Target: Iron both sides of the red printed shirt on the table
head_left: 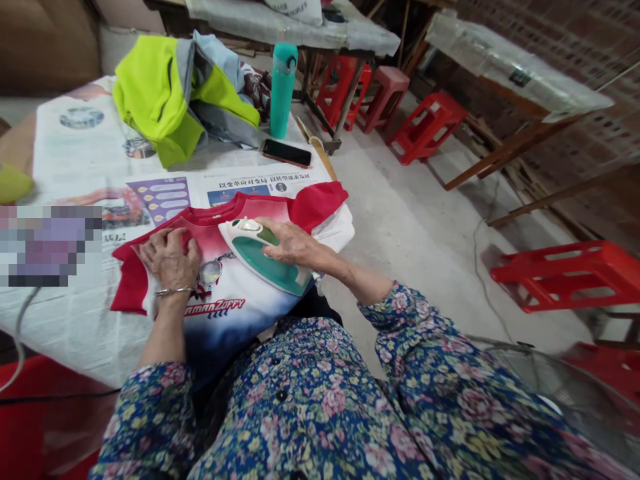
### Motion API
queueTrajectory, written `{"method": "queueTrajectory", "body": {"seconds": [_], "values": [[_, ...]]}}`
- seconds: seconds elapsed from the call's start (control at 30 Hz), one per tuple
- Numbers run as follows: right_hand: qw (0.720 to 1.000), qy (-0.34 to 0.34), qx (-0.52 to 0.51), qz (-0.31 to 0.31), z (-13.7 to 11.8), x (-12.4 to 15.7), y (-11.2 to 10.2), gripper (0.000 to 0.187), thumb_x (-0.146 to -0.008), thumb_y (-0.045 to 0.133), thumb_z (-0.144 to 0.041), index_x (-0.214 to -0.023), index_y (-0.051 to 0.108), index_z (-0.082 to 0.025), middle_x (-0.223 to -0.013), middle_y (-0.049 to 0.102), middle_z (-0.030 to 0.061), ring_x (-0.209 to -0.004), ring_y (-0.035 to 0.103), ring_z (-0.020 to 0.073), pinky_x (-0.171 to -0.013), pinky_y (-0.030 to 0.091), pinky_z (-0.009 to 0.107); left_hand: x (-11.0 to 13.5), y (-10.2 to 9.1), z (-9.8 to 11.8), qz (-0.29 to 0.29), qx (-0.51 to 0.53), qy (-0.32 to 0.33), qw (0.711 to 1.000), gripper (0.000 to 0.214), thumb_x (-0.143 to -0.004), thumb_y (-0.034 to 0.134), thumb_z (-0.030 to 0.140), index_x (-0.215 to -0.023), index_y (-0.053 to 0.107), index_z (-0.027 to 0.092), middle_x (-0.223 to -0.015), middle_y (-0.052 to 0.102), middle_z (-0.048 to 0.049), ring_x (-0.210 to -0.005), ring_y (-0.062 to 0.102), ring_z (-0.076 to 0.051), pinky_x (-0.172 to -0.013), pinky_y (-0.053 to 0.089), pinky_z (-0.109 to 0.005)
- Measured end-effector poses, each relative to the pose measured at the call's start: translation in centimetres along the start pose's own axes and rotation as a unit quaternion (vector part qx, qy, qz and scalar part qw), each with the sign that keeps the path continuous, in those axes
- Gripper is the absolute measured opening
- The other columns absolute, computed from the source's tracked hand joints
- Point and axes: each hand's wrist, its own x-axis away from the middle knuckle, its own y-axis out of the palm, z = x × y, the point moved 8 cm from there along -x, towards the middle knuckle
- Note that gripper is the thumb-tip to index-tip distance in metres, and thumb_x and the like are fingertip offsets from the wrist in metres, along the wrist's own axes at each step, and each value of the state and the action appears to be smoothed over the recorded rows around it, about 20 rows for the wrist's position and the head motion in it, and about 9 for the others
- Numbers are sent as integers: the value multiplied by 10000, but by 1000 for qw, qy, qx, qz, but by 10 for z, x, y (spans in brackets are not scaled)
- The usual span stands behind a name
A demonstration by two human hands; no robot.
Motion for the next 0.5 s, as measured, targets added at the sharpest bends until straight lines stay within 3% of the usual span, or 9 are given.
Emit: {"method": "queueTrajectory", "body": {"seconds": [0.1,0.27,0.5], "values": [[999,24,-14,-16,-1,-13,-7,704,-914,674,-252,-1616,627,-265,-1349,830,83,-1174,752,331,-1061,603,475,0,0,0,3,1,3,1000,327,-973,673,341,-1251,811,238,-1496,712,-149,-1438,561,-405,-1393,277,-683],[998,64,9,23,4,-22,-24,741,-923,596,-238,-1655,572,-125,-1348,820,145,-1099,754,324,-1057,615,492,1,0,2,2,-1,-1,1000,348,-967,677,336,-1271,806,224,-1495,711,-161,-1447,563,-411,-1394,276,-692],[988,127,61,63,23,17,-27,694,-945,596,-275,-1636,625,-216,-1384,813,158,-1279,749,410,-1174,571,618,1,0,4,9,15,7,1000,324,-961,680,334,-1239,803,222,-1483,712,-169,-1444,570,-410,-1398,257,-712]]}}
